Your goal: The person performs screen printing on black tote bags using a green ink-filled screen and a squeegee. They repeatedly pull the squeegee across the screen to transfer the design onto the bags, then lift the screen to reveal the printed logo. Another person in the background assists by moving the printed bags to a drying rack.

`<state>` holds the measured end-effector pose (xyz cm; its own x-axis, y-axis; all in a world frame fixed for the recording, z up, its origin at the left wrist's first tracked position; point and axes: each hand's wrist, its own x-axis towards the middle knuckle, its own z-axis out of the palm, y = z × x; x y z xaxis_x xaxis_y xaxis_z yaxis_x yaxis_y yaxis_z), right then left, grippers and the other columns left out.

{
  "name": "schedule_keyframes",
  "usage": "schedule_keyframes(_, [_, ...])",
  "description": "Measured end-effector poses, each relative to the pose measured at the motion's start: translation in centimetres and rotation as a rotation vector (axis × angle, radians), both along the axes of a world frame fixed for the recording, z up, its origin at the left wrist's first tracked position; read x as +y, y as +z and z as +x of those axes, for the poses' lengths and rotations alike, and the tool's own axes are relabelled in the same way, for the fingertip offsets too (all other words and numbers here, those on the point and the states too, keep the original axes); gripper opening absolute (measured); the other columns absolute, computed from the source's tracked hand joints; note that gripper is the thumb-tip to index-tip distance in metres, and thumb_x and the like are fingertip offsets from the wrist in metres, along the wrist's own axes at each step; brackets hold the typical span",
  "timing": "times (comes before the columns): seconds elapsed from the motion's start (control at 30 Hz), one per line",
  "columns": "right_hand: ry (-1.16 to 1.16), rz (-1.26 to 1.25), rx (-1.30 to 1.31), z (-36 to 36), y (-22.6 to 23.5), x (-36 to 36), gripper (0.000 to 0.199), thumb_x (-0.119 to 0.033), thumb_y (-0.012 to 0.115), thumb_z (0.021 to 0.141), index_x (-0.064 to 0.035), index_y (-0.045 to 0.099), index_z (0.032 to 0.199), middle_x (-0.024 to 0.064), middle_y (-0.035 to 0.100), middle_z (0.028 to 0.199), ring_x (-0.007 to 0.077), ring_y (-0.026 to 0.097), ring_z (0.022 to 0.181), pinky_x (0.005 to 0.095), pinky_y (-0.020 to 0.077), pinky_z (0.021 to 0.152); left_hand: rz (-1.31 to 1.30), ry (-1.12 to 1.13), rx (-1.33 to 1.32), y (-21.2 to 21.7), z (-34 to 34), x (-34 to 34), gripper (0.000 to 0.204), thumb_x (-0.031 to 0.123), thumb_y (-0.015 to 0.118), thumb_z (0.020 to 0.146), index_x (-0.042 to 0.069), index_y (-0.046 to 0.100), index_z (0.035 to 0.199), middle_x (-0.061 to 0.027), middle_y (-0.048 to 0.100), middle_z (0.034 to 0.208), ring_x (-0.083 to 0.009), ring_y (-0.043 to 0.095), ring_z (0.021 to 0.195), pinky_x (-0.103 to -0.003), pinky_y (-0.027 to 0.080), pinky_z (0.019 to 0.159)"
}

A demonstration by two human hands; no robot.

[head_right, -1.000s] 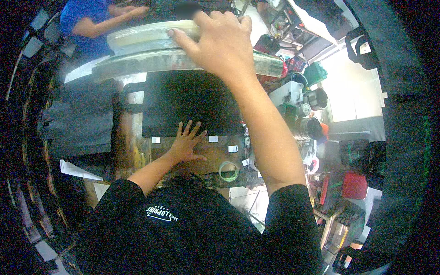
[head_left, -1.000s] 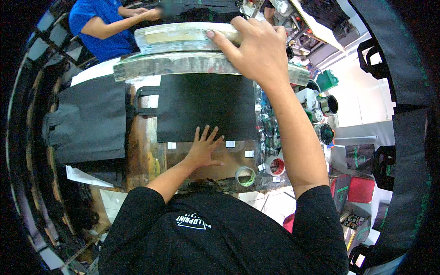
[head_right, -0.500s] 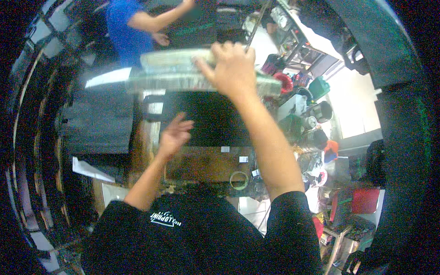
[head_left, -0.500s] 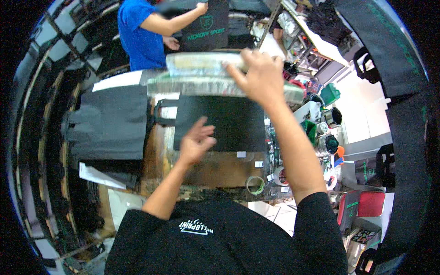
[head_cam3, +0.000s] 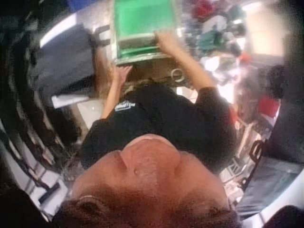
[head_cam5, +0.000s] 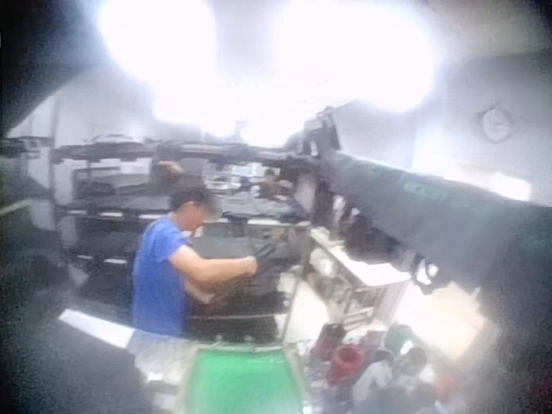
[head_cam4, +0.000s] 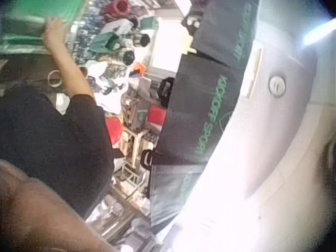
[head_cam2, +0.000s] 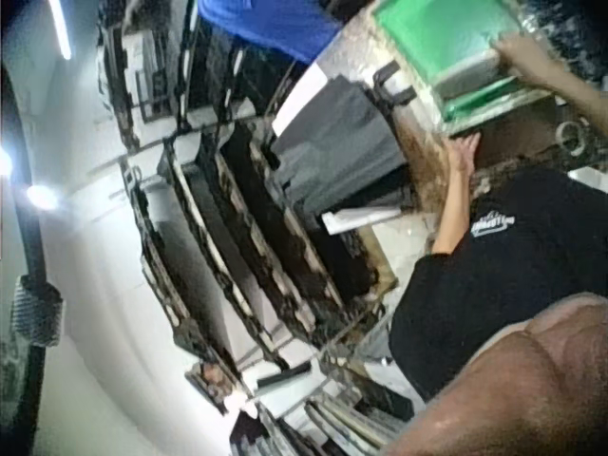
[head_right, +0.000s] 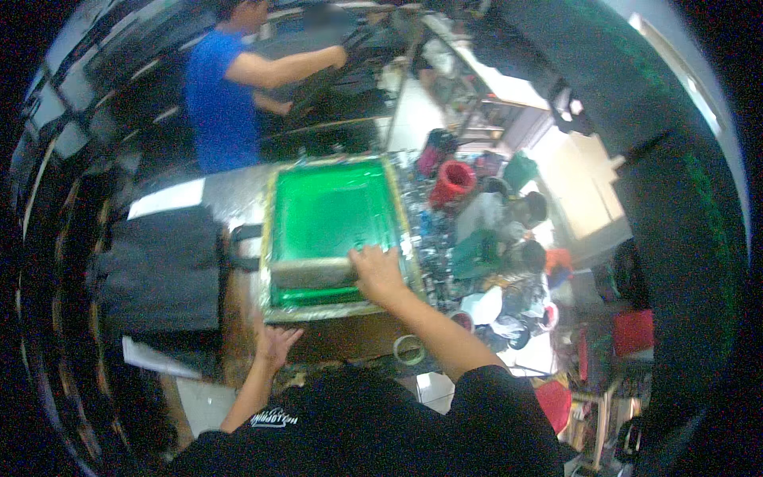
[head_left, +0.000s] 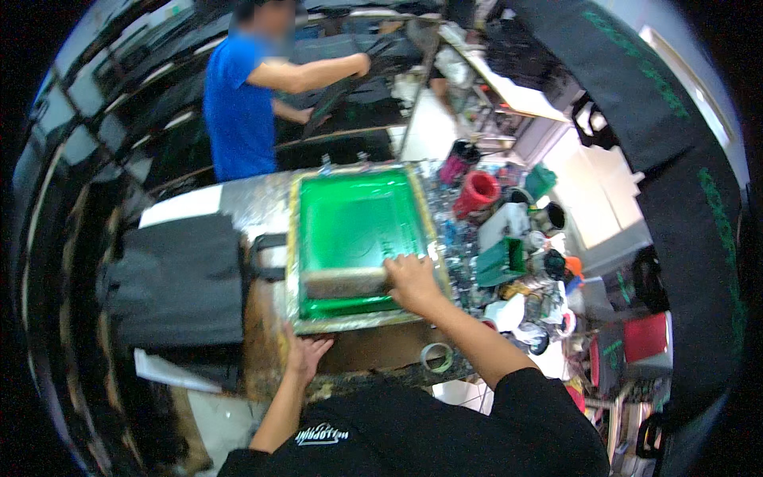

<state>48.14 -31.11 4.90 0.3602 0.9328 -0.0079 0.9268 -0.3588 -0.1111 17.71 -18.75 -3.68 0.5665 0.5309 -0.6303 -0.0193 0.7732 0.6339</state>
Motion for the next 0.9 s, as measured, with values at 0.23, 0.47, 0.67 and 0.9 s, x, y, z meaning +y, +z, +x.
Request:
schedule_keyframes(0.23, [0.085,-0.014,0.031,-2.5,-1.6,-1.5,0.061,-0.021,0.083,0.079,-0.016,0.059,0.136,0.0083,0.062,0.113,0.029,0.059,0.112,0.0521,0.0401,0.088,-0.073,0.024,0.012,-1.6,0.1,0.3,0.125,0.094,0.039,0.09,0.001,0.009,0.168,-0.0324,0.037,0.162,-0.0474,0.046,0.146,-0.054,0.045,0.118])
schedule_keyframes(0.47, [0.019,0.104,-0.075,-0.3,-5.4,2.6,0.057,-0.02,0.089,0.071,-0.0183,0.061,0.12,0.0065,0.061,0.109,0.0284,0.058,0.11,0.0517,0.0387,0.093,-0.061,-0.047,0.031,-1.4,-0.3,0.8,0.127,0.092,0.041,0.09,0.0,0.001,0.168,-0.0338,0.033,0.163,-0.0457,0.046,0.146,-0.052,0.045,0.119])
schedule_keyframes(0.67, [0.015,0.131,-0.109,5.7,-7.0,10.0,0.056,-0.021,0.088,0.073,-0.0187,0.061,0.122,0.006,0.062,0.11,0.0284,0.06,0.11,0.0533,0.0403,0.092,-0.121,-0.005,0.071,-1.6,-0.4,0.8,0.124,0.09,0.04,0.093,-0.002,0.0,0.167,-0.0344,0.032,0.163,-0.0458,0.044,0.148,-0.053,0.045,0.119])
schedule_keyframes(0.9, [0.037,0.167,-0.169,13.7,-8.8,17.6,0.065,-0.026,0.091,0.074,-0.0188,0.059,0.13,0.0065,0.063,0.115,0.0292,0.06,0.115,0.0553,0.0406,0.095,-0.19,0.048,0.077,-1.9,-0.5,0.5,0.111,0.081,0.039,0.1,0.0,0.003,0.166,-0.034,0.038,0.159,-0.0456,0.051,0.143,-0.055,0.049,0.116])
